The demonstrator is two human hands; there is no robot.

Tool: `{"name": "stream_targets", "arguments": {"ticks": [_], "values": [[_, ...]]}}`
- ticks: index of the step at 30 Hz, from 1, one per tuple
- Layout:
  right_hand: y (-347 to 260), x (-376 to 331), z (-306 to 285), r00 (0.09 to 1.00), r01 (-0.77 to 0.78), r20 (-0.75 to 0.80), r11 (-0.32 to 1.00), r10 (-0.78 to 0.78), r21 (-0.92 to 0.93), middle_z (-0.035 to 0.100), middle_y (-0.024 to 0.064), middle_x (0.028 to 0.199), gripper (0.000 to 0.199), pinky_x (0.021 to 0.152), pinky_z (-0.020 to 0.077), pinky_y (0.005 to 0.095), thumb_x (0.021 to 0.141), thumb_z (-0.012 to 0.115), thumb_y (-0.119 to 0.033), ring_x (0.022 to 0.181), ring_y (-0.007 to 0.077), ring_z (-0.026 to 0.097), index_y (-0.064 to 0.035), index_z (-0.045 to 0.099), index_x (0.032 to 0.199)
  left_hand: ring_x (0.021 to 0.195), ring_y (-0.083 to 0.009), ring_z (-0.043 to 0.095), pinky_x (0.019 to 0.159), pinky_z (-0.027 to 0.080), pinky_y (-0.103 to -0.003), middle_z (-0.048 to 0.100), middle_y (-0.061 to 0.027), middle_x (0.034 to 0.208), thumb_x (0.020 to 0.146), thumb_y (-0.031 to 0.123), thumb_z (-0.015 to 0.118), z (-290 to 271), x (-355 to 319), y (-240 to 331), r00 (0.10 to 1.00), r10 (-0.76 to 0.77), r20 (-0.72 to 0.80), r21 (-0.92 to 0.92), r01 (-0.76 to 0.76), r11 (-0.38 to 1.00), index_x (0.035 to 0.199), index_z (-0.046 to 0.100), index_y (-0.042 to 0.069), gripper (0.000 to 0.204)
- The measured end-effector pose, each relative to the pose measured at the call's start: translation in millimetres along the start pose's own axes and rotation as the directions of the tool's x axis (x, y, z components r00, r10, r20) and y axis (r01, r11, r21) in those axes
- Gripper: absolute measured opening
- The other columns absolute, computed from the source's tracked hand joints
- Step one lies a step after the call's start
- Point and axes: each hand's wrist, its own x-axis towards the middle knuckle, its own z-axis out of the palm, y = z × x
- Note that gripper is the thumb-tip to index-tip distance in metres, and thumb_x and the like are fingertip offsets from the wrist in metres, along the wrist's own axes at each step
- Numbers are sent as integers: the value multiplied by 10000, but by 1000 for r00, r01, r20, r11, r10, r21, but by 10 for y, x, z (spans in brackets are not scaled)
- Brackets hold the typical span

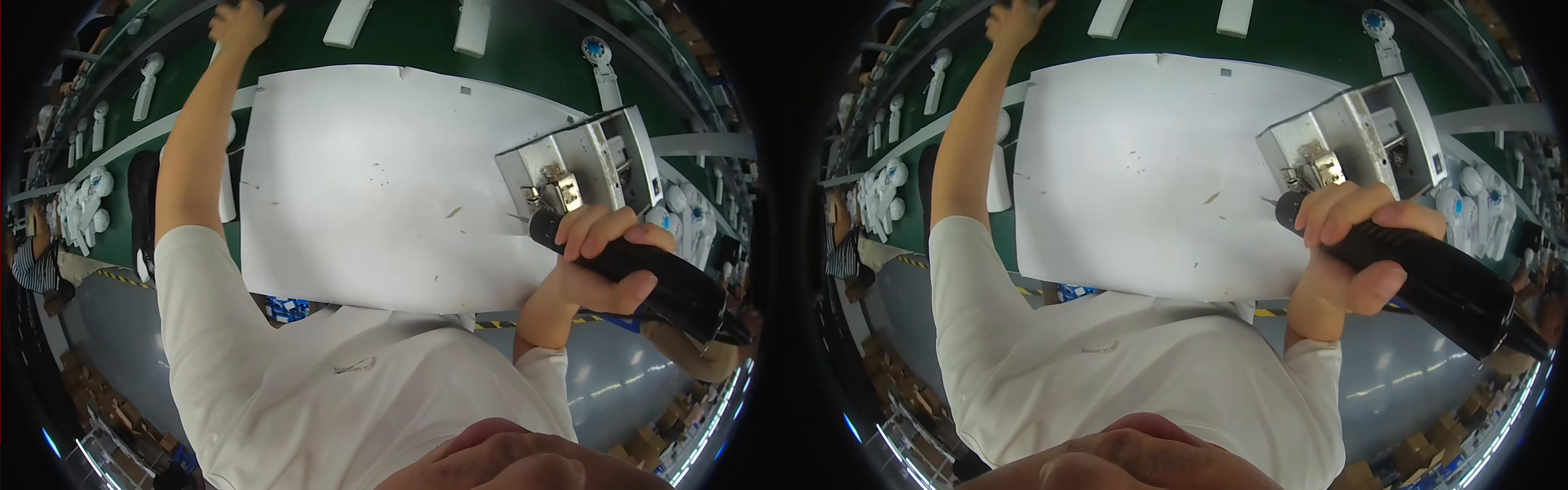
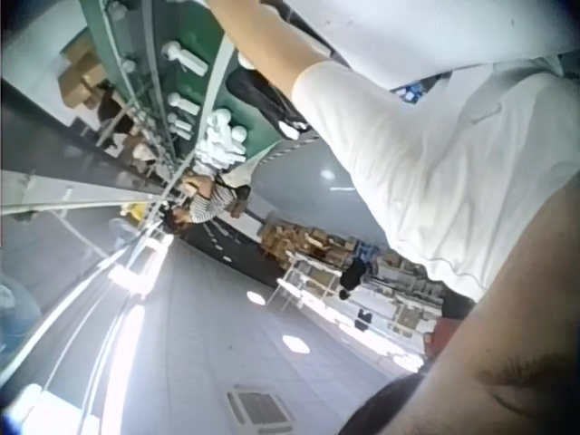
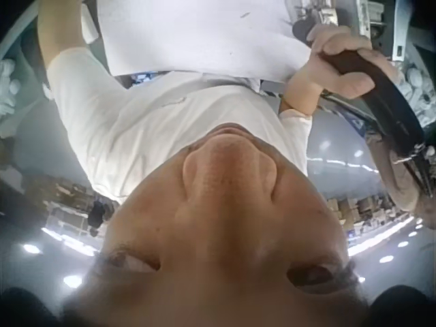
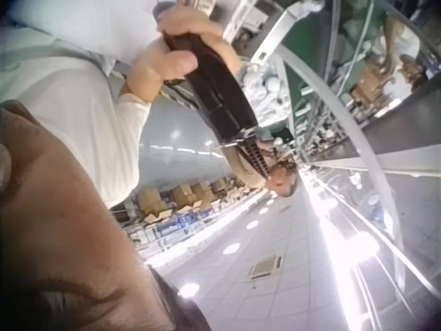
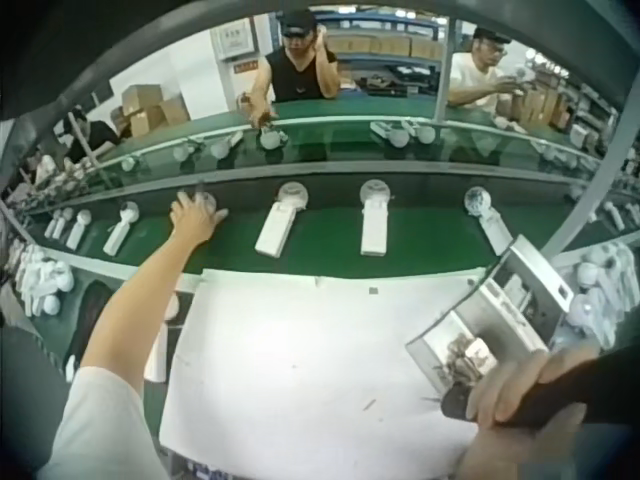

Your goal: Assembling the plastic housing of handheld electronic devices using an electric screwdriver on a factory production line.

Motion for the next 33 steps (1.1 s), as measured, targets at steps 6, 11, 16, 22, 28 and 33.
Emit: {"name": "stream_targets", "arguments": {"ticks": [6,11,16,22,28,33], "values": [[-60,4,98,997,-46,67,986,35,158,512,62,619,464,421,428,271,887,583,-519,443,153,476,-104,432,1031,953,-229,623,778,493,-286,559,-173,1264,928,510,498,-187,-447,-1318,976,-215,-23,-134,210,969,1311,479,37,609],[2,19,83,992,3,122,984,-25,177,480,61,629,386,408,396,275,922,463,-446,436,138,437,-81,454,1046,955,-236,611,789,484,-308,544,-182,1284,926,561,469,-242,-509,-1538,969,-204,141,-589,248,769,1323,475,47,649],[-14,22,75,995,-60,92,982,44,178,511,61,621,436,420,439,269,899,584,-476,428,143,462,-93,420,1029,958,-243,598,799,475,-331,528,-191,1304,924,612,441,-156,-480,-1489,961,-66,269,-904,276,326,1335,470,58,691],[1,21,178,994,-93,80,978,80,184,505,72,624,395,404,433,269,914,578,-419,425,144,457,-84,410,1039,1058,-478,490,881,392,-583,494,-272,1247,954,591,343,317,-260,-1030,952,-65,-300,48,83,995,1316,500,103,628],[4,24,145,995,-103,12,980,103,168,493,80,644,354,392,421,274,936,531,-394,425,147,444,-81,421,1058,958,-417,545,826,465,-493,539,-247,1096,862,443,592,-868,-266,1004,918,371,141,-510,-254,822,1189,511,-21,573],[40,74,104,997,-66,-21,971,73,230,478,59,686,364,404,397,287,946,457,-433,454,147,438,-106,483,1106,858,-338,628,757,534,-418,585,-200,1038,878,370,604,-631,-327,1255,926,349,147,-590,-201,782,1235,460,-34,558]]}}
